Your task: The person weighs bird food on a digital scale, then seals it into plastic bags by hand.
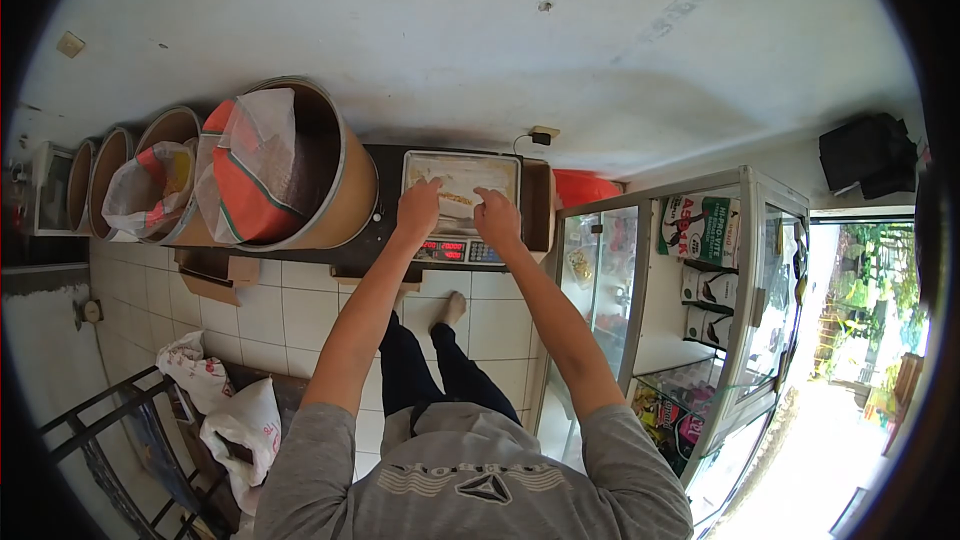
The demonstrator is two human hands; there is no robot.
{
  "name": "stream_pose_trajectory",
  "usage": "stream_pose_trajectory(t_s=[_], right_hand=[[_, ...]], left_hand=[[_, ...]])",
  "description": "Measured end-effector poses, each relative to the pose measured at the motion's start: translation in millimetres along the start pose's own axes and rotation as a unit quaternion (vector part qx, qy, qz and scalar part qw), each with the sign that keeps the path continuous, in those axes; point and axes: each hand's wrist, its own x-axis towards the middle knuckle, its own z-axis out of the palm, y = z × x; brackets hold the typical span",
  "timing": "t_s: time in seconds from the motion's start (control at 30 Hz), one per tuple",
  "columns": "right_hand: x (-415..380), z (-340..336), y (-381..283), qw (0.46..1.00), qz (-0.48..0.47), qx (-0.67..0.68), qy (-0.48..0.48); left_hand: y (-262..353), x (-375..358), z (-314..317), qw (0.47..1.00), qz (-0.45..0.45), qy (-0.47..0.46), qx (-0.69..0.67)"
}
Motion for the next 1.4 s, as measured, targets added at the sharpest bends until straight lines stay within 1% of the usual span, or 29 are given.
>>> stream_pose_trajectory(t_s=[0.07, 0.1, 0.13, 0.17, 0.2, 0.33, 0.4, 0.43, 0.47, 0.5, 0.53, 0.57, 0.6, 0.67, 0.73, 0.8, 0.87, 0.93, 0.97, 1.0, 1.03, 1.07, 1.13, 1.2, 1.23, 1.3, 1.33, 1.37, 1.4], right_hand=[[1.4, 0.3, -0.3, 1.0, -0.007, -0.012, -0.013], [1.8, 1.3, 1.2, 0.999, -0.015, -0.026, -0.026], [1.6, 2.6, 2.1, 0.999, -0.015, -0.026, -0.026], [0.8, 4.4, 2.3, 0.998, 0.009, -0.036, -0.052], [0.8, 6.9, 3.1, 0.995, 0.033, -0.045, -0.077], [-1.5, 13.9, 8.7, 0.996, 0.03, -0.018, -0.079], [-4.9, 14.2, 10.2, 0.998, -0.052, 0.019, -0.006], [-8.3, 13.0, 9.3, 0.998, -0.054, 0.019, -0.009], [-12.2, 11.3, 7.6, 0.998, -0.049, 0.037, 0.015], [-16.6, 8.4, 3.9, 0.997, -0.046, 0.056, 0.039], [-24.0, 4.4, 1.4, 0.996, -0.05, 0.058, 0.037], [-35.8, -1.7, -0.4, 0.996, -0.028, 0.081, 0.03], [-50.8, -6.5, -0.9, 0.994, -0.004, 0.104, 0.022], [-84.7, -1.1, 11.2, 0.989, 0.002, 0.145, 0.03], [-126.7, 10.2, 25.8, 0.987, 0.069, 0.143, -0.02], [-175.2, 28.0, 35.8, 0.989, 0.046, 0.144, -0.004], [-220.4, 42.3, 30.2, 0.982, 0.072, 0.167, -0.056], [-252.5, 53.1, 15.4, 0.971, 0.089, 0.17, -0.145], [-265.5, 61.9, 5.3, 0.968, 0.081, 0.173, -0.163], [-271.8, 72.0, -7.1, 0.965, 0.071, 0.175, -0.184], [-270.9, 81.5, -23.1, 0.965, 0.058, 0.175, -0.184], [-271.3, 92.9, -40.8, 0.961, 0.03, 0.185, -0.203], [-263.1, 112.0, -79.9, 0.953, -0.013, 0.196, -0.231], [-240.0, 130.6, -124.0, 0.935, -0.07, 0.146, -0.315], [-229.1, 136.8, -150.7, 0.936, -0.1, 0.153, -0.3], [-204.4, 157.6, -197.1, 0.936, -0.127, 0.152, -0.29], [-192.6, 165.8, -221.7, 0.94, -0.141, 0.148, -0.274], [-181.8, 172.7, -245.3, 0.938, -0.148, 0.147, -0.278], [-173.5, 170.5, -274.6, 0.933, -0.147, 0.18, -0.275]], left_hand=[[3.9, 0.0, -4.0, 0.999, -0.008, 0.032, -0.011], [0.6, -0.1, 0.0, 0.999, -0.008, 0.033, -0.011], [-3.2, -0.6, 3.6, 1.0, -0.016, -0.003, -0.002], [-6.5, -1.1, 7.1, 0.999, -0.025, -0.038, 0.008], [-6.3, -1.9, 7.3, 0.999, -0.025, -0.036, 0.008], [-3.3, -6.1, -2.4, 0.999, -0.027, -0.025, -0.012], [-1.6, -12.2, -10.3, 0.999, -0.032, -0.017, -0.021], [-1.5, -15.6, -13.9, 0.998, -0.033, 0.018, -0.049], [-1.5, -18.2, -18.7, 0.995, -0.035, 0.054, -0.077], [-4.2, -23.7, -20.4, 0.995, -0.039, 0.057, -0.076], [-9.1, -33.4, -20.4, 0.988, -0.04, 0.089, -0.121], [-14.7, -44.6, -21.2, 0.978, -0.04, 0.119, -0.165], [-19.8, -59.2, -23.1, 0.978, -0.042, 0.121, -0.162], [-30.1, -96.6, -24.7, 0.968, -0.107, 0.06, -0.219], [-47.9, -139.4, -15.3, 0.958, -0.129, 0.029, -0.255], [-69.2, -188.6, 6.2, 0.933, -0.098, 0.046, -0.344], [-71.6, -234.2, -6.3, 0.945, -0.14, -0.024, -0.295], [-81.9, -269.1, -5.8, 0.923, -0.179, -0.08, -0.33], [-87.2, -285.1, -4.7, 0.925, -0.175, -0.072, -0.33], [-93.4, -299.5, -3.4, 0.907, -0.183, -0.078, -0.37], [-100.4, -304.5, -9.8, 0.888, -0.193, -0.082, -0.409], [-111.3, -307.0, -16.8, 0.889, -0.195, -0.067, -0.408], [-129.5, -317.7, -39.0, 0.87, -0.202, -0.084, -0.441], [-159.0, -320.7, -66.4, 0.876, -0.208, -0.059, -0.432], [-176.9, -321.4, -79.0, 0.874, -0.209, -0.028, -0.438], [-216.4, -325.3, -104.7, 0.867, -0.207, 0.025, -0.453], [-233.0, -326.7, -123.8, 0.866, -0.21, 0.033, -0.452], [-249.2, -328.3, -142.4, 0.865, -0.214, 0.066, -0.45], [-263.7, -331.3, -158.5, 0.861, -0.219, 0.099, -0.448]])
